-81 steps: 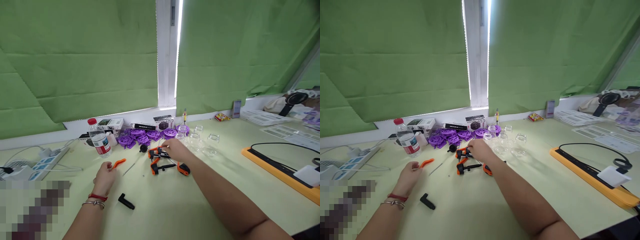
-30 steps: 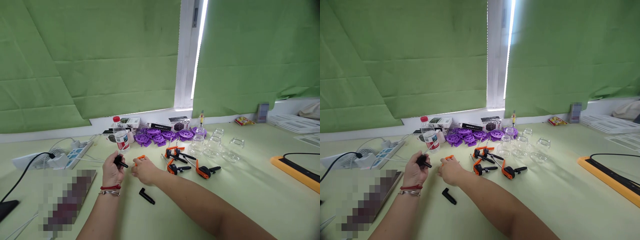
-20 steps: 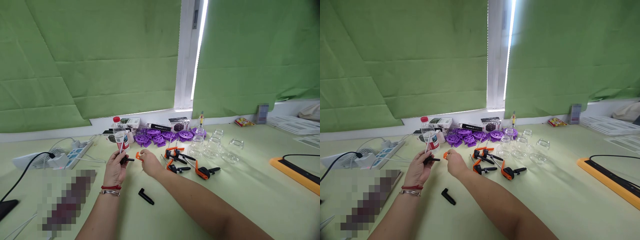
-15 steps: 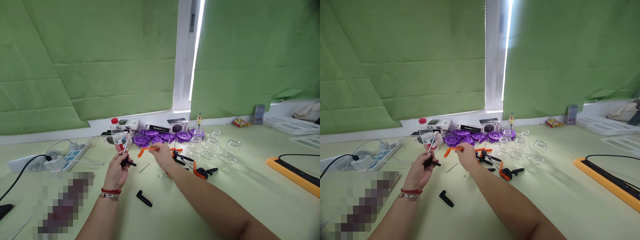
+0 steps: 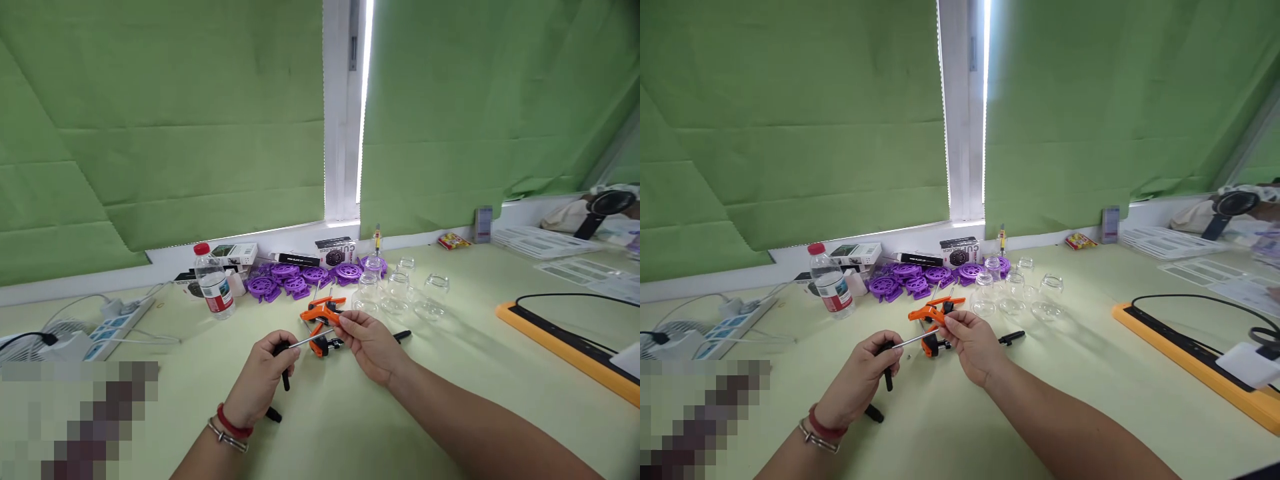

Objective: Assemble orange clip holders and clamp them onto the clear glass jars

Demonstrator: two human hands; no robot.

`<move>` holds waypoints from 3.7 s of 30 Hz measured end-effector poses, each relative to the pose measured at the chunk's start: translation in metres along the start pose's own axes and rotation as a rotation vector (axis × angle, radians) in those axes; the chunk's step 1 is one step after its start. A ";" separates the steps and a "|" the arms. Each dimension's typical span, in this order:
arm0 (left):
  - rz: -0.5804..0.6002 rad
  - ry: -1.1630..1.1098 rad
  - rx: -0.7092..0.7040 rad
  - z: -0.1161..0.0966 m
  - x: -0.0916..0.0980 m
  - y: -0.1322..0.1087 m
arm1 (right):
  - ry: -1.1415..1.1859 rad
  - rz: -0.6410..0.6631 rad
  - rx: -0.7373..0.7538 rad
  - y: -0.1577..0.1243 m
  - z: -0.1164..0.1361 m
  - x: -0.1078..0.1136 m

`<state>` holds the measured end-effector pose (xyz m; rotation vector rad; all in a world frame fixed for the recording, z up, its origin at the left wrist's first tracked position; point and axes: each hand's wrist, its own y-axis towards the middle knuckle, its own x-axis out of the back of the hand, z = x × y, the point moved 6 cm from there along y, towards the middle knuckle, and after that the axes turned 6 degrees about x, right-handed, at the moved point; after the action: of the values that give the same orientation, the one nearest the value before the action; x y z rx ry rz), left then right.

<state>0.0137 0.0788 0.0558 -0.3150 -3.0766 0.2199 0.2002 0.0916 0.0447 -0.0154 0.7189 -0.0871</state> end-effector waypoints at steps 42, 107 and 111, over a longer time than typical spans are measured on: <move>0.207 0.070 -0.165 -0.020 -0.018 -0.020 | -0.272 0.472 0.060 -0.031 -0.032 -0.020; -0.128 -0.520 -0.059 -0.005 0.029 0.002 | -0.768 0.419 0.669 -0.018 0.031 -0.091; 0.064 -0.413 0.017 0.002 -0.005 -0.005 | -0.608 0.355 0.518 -0.013 0.032 -0.083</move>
<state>0.0178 0.0721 0.0545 -0.4159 -3.4703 0.3538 0.1581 0.0851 0.1242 0.5584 0.0691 0.0733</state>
